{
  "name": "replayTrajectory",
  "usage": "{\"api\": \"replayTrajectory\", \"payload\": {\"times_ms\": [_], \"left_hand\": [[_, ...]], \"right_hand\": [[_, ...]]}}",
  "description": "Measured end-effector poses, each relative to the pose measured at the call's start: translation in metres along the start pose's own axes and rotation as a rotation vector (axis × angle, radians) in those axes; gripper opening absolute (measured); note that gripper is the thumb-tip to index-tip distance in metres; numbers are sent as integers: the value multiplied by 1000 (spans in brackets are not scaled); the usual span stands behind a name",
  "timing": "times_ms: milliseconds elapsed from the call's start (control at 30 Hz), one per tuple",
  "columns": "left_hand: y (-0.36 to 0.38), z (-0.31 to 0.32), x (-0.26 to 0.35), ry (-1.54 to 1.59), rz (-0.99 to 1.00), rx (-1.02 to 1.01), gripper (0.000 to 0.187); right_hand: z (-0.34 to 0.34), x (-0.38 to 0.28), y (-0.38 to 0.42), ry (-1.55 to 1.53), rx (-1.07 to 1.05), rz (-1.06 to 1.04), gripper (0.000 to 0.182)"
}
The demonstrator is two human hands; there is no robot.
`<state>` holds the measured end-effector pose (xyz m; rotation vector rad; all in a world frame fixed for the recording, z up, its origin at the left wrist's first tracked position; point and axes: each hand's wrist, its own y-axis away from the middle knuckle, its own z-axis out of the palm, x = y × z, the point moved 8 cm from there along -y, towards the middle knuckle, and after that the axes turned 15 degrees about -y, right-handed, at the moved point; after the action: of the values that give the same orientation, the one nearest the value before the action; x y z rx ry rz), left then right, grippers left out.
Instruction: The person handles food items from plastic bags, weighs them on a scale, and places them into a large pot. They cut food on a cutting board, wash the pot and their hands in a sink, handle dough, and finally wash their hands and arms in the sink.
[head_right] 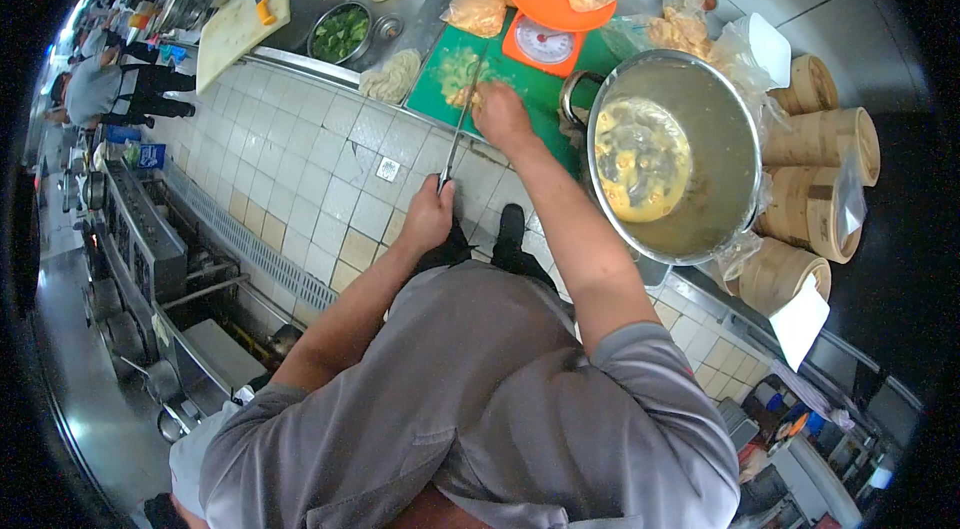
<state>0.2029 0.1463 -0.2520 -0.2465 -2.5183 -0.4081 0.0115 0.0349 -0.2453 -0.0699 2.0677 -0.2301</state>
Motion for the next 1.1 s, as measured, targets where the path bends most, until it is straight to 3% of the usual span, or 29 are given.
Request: {"api": "replayTrajectory", "payload": {"times_ms": [233,567,800,867,1100], "left_hand": [[-40,14,10,14,-35,6,35],[27,-2,-30,-44,7,-132,32],[-4,-8,-17,-45,56,-116,33],[6,-8,-24,-46,29,-145,34],[1,-3,-23,-66,37,-162,36]], "right_hand": [[4,6,2,108,-1,53,20],[-14,11,3,158,116,200,16],[-11,9,6,140,75,181,16],[-18,3,10,128,144,60,15],[-19,6,14,170,112,149,11]]}}
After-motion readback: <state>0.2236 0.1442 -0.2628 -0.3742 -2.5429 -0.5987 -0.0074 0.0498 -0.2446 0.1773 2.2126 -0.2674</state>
